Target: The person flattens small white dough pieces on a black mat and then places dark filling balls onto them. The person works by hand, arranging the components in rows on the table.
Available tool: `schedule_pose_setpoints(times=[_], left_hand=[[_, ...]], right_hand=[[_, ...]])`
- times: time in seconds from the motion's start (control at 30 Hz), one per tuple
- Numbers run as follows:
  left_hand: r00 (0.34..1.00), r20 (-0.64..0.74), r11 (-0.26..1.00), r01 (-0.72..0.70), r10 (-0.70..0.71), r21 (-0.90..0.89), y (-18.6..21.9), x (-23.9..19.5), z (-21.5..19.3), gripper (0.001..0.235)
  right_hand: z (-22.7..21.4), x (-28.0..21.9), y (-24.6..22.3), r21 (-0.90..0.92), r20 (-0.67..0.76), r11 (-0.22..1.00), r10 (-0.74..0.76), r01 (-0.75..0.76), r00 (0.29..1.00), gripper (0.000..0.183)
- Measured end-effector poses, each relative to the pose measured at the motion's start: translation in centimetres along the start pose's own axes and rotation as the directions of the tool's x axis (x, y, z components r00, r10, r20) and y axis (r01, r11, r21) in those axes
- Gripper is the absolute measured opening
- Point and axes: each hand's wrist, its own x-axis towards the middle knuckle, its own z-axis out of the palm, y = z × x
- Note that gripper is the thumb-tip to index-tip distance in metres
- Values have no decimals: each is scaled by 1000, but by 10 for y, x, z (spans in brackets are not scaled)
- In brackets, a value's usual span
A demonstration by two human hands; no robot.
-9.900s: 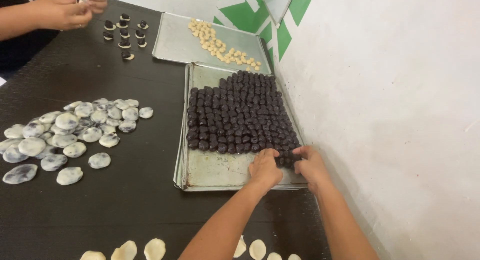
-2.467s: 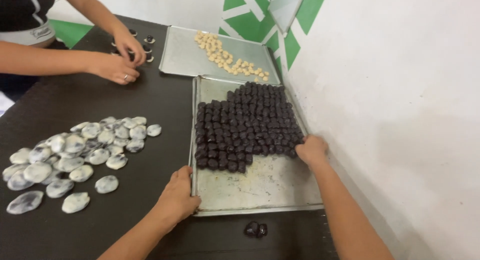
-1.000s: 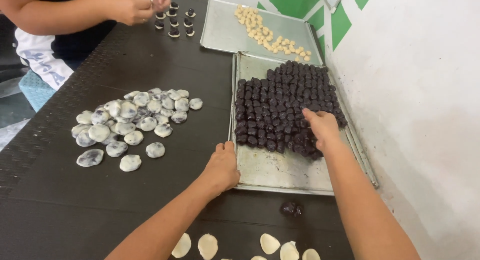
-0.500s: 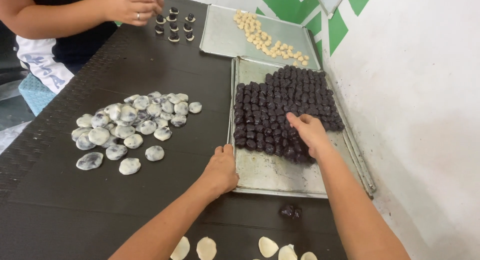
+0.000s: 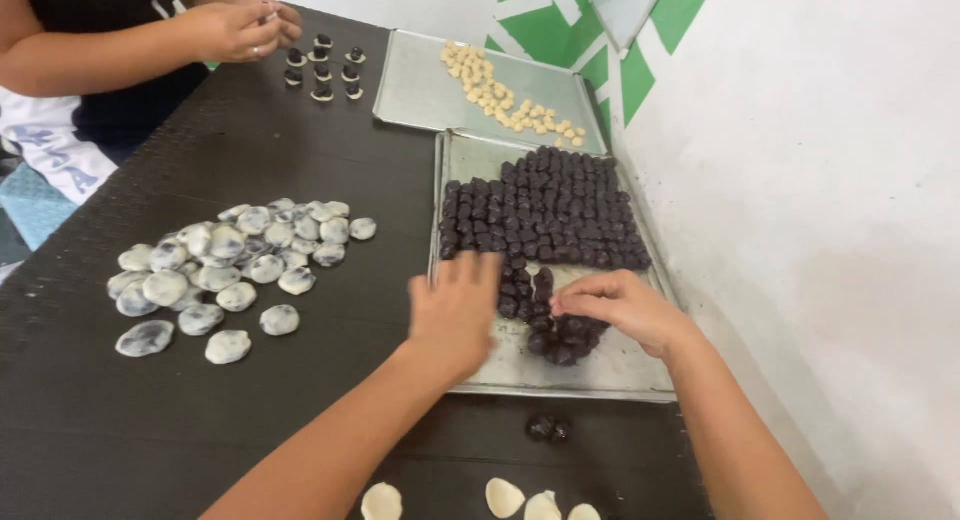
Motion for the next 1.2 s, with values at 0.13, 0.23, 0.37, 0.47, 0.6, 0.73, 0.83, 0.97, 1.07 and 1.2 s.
schedule_pose_setpoints(times=[0.13, 0.23, 0.37, 0.47, 0.6, 0.73, 0.83, 0.97, 1.07, 1.2], left_hand=[[915, 196, 935, -345, 354, -81, 45, 10, 2, 115], [905, 273, 945, -318, 325, -70, 64, 27, 19, 120], [945, 168, 934, -228, 280, -274, 71, 23, 40, 86], [948, 121, 883, -222, 295, -414, 69, 4, 33, 77], [946, 90, 829, -223, 310, -512, 59, -42, 36, 101], [901, 121, 807, -305, 416, -505, 45, -142, 7, 85], [866, 284, 841, -241, 412, -484, 43, -202, -22, 80], [846, 334, 852, -236, 417, -467, 27, -262, 8, 62], [831, 355, 849, -235, 428, -473, 15, -293, 12, 45], [776, 341, 776, -283, 531, -564, 10, -286, -4, 75]], right_hand=[[-16, -10, 25, 82, -2, 996, -43, 43, 999, 61], [-19, 3, 58, -228, 52, 973, -31, 42, 998, 96], [4, 31, 105, -309, 12, 951, -7, 11, 1000, 97], [25, 25, 106, -48, -71, 999, -1, -3, 997, 81], [40, -58, 69, 382, -5, 924, -21, 21, 1000, 70], [68, -150, 51, 565, 124, 825, -97, 10, 988, 47], [83, -202, 33, 478, 198, 876, -34, -66, 980, 39], [107, -262, 24, 283, 323, 940, 93, -190, 942, 43], [121, -283, 30, 89, 195, 991, 86, -105, 977, 30], [111, -276, 42, -70, 3, 998, 11, -10, 1000, 28]])
